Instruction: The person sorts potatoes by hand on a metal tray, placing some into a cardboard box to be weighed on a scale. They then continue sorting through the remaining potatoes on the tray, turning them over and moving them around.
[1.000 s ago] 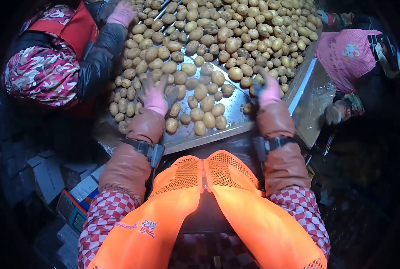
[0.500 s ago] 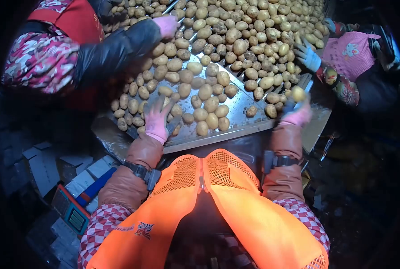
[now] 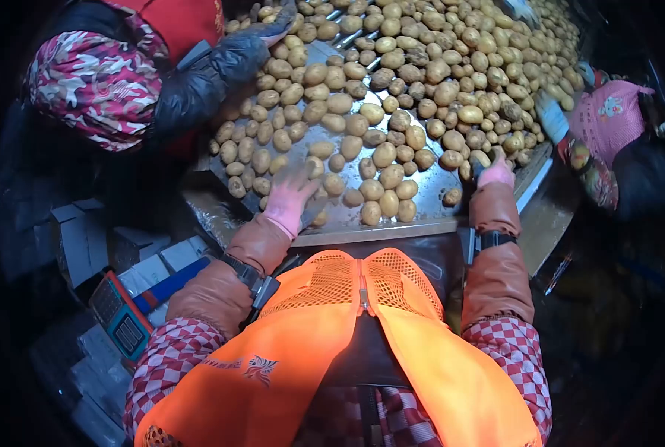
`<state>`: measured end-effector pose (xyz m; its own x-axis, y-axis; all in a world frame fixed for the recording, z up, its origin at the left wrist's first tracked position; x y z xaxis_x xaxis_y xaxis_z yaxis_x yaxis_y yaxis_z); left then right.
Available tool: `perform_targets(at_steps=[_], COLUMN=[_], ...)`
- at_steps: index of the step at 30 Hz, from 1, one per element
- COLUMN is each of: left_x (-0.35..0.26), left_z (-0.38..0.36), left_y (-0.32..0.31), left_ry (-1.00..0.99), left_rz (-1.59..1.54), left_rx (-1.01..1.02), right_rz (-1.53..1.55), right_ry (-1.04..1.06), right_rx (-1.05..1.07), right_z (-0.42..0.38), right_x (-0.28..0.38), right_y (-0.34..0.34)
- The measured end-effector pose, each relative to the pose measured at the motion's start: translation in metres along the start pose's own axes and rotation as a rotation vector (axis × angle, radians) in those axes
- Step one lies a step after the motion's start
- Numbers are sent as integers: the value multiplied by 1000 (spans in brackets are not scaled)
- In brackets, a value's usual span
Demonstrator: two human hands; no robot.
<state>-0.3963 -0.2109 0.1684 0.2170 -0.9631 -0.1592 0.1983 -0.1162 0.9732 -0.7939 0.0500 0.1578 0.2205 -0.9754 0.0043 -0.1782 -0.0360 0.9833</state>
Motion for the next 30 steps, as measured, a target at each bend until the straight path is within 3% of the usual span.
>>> perform_targets(at_steps=[3, 5, 6, 7, 8, 9, 10, 11, 12, 14, 16, 19, 21, 23, 25, 26, 29, 30], left_x=[37, 39, 39, 44, 52, 74, 92, 104, 108, 96, 74, 60, 57, 49, 36, 17, 18, 42], left_z=[-16, -6, 6, 18, 35, 49, 61, 79, 102, 120, 119, 78, 57, 40, 33, 35, 23, 12], left_y=[17, 39, 51, 62, 61, 47, 32, 35, 43, 37, 24, 10, 9, 10, 9, 9, 30, 14], left_ry=[316, 334, 343, 353, 328, 362, 394, 456, 516, 561, 524, 345, 409, 478, 538, 340, 214, 339], left_rz=[-75, -10, 21, 55, 60, 60, 58, 69, 79, 70, 48, -10, -94, -77, 40, 204, -15, -47], left_rx=[-71, -182, -240, -301, -255, -221, -189, -218, -248, -221, -107, -107, -75, -5, 102, 61, 21, -23], right_rz=[106, 217, 348, 377, 1028, 1677, 1061, 377, 367, 847, 1195, 1052, 759, 477, 197, 132, 62, 84], right_ry=[122, 225, 325, 286, 45, -343, -41, 35, -49, -31, 108, 510, 570, 741, 862, 812, 729, 713], right_rx=[-90, -152, -310, -349, -60, 25, -227, -593, -620, -490, -269, 19, 318, 158, 333, 329, 389, 376], right_z=[-21, -21, -22, -36, -29, -32, -38, -58, -63, -52, -38, -82, -104, -108, -116, -119, -121, -124], right_x=[14, 5, -9, -13, -39, -65, -83, -100, -117, -117, -63, 98, 186, 247, 291, 302, 304, 300], right_y=[15, 8, 10, 29, 20, 9, 46, 80, 83, 63, 33, 24, 35, 30, 8, 2, 0, 5])
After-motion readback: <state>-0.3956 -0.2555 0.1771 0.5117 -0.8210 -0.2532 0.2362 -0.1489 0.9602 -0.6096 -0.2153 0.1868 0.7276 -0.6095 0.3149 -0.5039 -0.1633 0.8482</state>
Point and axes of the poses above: each hand's wrist, its own z-axis towards the middle knuckle, its own y-axis out of the back of the hand, x = y × z, the point moved 8 cm from there along z, towards the middle knuckle, and after that the axes turned 2 degrees about -y, right-handed, at the moved point
